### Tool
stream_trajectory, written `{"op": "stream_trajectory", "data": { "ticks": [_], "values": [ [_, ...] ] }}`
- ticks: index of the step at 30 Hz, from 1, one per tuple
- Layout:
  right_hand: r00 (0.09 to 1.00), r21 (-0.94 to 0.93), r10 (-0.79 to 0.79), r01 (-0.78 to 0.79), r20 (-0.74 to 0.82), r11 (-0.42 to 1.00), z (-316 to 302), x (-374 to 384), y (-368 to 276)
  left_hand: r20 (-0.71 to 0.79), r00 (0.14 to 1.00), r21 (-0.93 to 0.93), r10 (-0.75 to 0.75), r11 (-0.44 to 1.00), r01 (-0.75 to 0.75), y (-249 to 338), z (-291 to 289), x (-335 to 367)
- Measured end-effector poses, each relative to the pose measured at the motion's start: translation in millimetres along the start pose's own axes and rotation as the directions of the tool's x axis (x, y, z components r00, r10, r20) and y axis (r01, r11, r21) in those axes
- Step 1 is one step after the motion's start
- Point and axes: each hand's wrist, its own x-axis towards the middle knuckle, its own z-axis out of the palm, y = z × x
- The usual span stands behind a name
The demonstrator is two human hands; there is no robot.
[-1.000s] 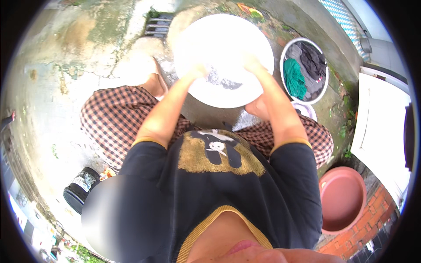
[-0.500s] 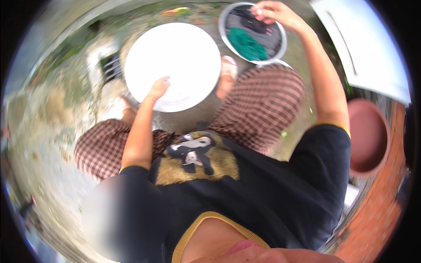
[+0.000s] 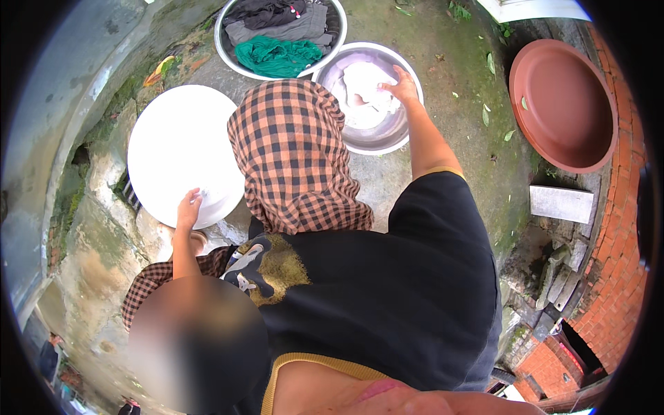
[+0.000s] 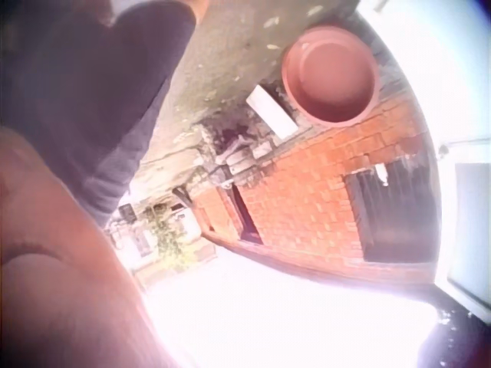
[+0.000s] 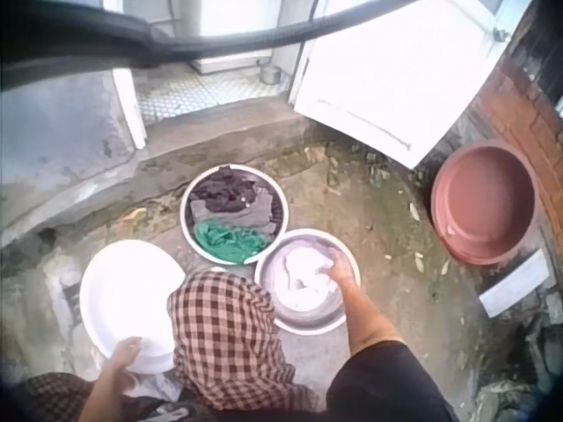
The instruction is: The person washes clothes in a bucket of soapy water by hand, scrubbing and wringing out a striped shirt, a grey shirt, a black garment, and two cloths. They then use a brush to scrub a yellow cloth over the bucket.
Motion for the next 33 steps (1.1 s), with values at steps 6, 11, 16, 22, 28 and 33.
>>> {"op": "stream_trajectory", "data": {
  "ticks": [6,11,16,22,28,33],
  "values": [
    [0.998,-0.077,0.059,-0.06,-0.024,0.995,61.6,-30.7,-50.2,-0.029,0.999,-0.008,-0.045,0.999,0.045,-7.0,-0.8,-26.1],
    [0.942,0.235,0.242,-0.187,-0.232,0.954,73.3,-24.0,-34.7,0.0,0.998,0.001,-0.066,0.998,0.066,7.5,4.5,-23.1],
    [0.948,0.579,0.284,-0.152,-0.144,0.801,50.7,-31.5,12.3,-0.011,0.998,-0.015,-0.062,0.998,0.062,27.1,10.4,-19.5],
    [0.996,0.979,0.034,0.072,-0.08,0.19,-39.6,-61.4,3.5,-0.058,0.998,-0.094,0.004,0.996,-0.009,8.1,15.1,-16.1],
    [0.257,-0.437,-0.869,0.783,-0.422,0.443,-181.4,-165.9,-333.7,-0.154,0.986,-0.206,0.07,0.973,-0.101,5.1,4.2,8.4],
    [0.633,0.8,-0.77,0.422,0.076,0.426,-158.4,-122.6,-405.1,-0.206,0.975,-0.675,-0.087,0.734,-0.077,51.3,-34.0,11.1]
  ]
}}
